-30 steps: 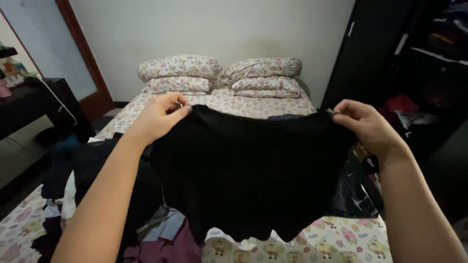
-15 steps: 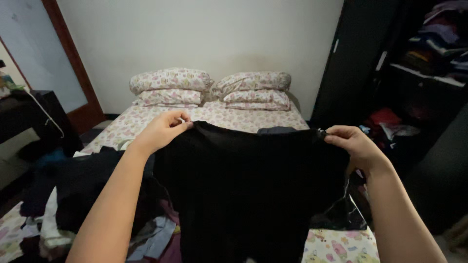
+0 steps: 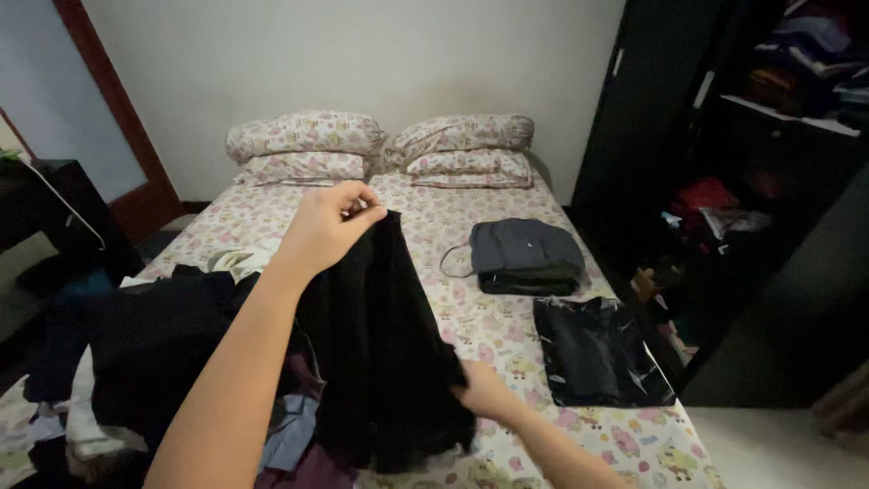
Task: The person folds several black shirts and a yellow garment on a bed, smooths the fabric by hand, and places the folded items in a stack.
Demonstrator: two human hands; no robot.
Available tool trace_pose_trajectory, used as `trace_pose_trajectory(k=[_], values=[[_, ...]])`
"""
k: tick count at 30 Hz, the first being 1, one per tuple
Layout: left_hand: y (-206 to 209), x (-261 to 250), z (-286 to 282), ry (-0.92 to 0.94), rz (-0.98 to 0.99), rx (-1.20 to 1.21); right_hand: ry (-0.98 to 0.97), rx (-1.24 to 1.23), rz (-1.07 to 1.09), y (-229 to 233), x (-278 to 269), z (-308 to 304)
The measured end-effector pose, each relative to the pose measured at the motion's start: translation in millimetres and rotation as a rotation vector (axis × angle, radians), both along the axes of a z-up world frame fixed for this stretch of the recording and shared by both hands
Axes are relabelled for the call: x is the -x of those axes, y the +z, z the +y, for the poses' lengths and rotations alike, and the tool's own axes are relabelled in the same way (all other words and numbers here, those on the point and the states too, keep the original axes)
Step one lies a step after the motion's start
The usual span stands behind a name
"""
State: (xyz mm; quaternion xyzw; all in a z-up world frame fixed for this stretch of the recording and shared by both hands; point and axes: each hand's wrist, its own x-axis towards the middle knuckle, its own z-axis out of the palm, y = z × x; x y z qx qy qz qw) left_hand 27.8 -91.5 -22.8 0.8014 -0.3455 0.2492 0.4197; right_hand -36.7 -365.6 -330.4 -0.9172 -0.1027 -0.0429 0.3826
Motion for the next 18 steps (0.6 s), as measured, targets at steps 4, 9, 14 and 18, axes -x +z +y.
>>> trace_pose_trajectory(k=[4, 9, 14, 18], values=[[8, 4, 14, 0.055, -0.110, -0.032, -0.098, -0.550, 0.068, -47, -52, 16], [27, 14, 81, 0.118, -0.005, -0.060, 0.104, -0.987, 0.350, 30, -54, -44], [23, 19, 135, 0.139, 0.245, -0.009, 0.292, -0.759, 0.082, 105, -33, -107], [5, 8, 144, -0.106, 0.423, 0.083, 0.023, -0.676, -0.018, 163, 2, -120]])
